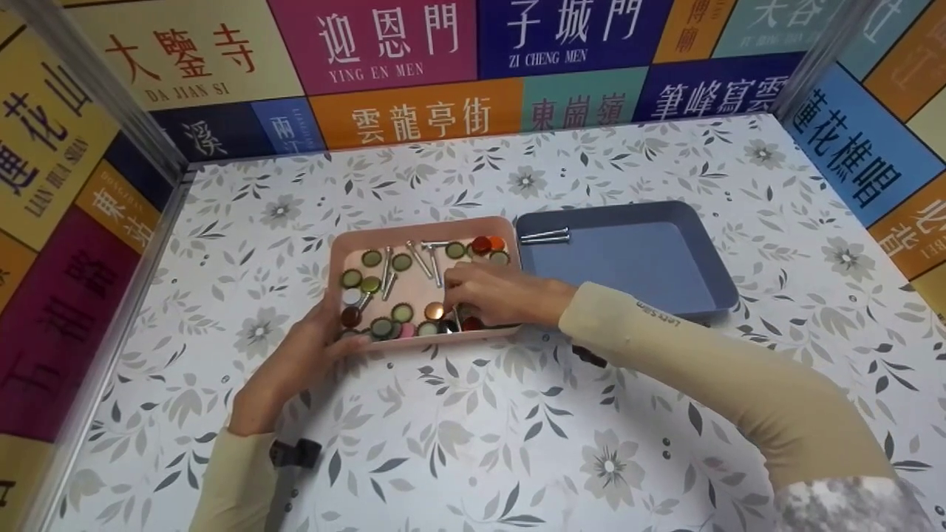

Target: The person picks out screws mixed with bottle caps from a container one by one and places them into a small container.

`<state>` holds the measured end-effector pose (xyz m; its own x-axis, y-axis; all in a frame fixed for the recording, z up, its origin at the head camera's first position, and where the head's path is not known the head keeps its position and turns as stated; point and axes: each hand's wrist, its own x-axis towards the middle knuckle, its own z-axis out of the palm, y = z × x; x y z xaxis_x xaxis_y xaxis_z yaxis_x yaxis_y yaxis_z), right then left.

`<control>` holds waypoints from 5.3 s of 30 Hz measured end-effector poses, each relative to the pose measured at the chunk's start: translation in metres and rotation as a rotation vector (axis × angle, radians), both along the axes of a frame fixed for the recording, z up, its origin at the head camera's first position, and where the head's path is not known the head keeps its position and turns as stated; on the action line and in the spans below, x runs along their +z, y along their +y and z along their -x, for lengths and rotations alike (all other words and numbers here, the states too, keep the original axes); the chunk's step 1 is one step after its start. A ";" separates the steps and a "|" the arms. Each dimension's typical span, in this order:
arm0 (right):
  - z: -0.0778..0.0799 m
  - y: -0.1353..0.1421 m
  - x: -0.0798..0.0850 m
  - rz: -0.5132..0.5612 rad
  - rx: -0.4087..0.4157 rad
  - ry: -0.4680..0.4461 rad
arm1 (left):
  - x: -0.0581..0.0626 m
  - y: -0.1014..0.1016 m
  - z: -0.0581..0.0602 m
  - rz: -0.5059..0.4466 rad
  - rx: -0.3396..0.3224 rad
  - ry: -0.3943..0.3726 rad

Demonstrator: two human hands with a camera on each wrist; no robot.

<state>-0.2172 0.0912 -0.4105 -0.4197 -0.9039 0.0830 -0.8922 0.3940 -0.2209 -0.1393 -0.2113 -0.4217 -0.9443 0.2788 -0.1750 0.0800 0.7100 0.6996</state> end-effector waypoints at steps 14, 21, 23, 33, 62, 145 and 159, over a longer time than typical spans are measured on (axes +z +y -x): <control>0.000 -0.007 -0.004 -0.065 -0.014 0.028 | 0.000 -0.004 0.000 -0.001 -0.025 0.036; -0.002 -0.006 -0.004 -0.094 -0.028 0.025 | -0.001 -0.003 0.000 -0.019 -0.036 0.062; -0.003 -0.006 -0.005 -0.101 -0.032 0.028 | -0.001 -0.002 0.000 -0.025 -0.038 0.063; -0.003 -0.008 -0.005 -0.148 -0.038 0.051 | -0.003 -0.003 0.001 -0.040 -0.024 0.015; 0.005 0.011 0.002 -0.019 -0.100 0.151 | -0.003 -0.003 0.002 -0.028 -0.031 0.027; 0.045 0.122 -0.007 0.073 -0.668 0.044 | -0.003 -0.003 0.001 0.014 -0.016 0.019; 0.044 0.121 -0.011 0.042 -0.705 -0.002 | -0.002 -0.004 0.001 -0.005 -0.020 0.021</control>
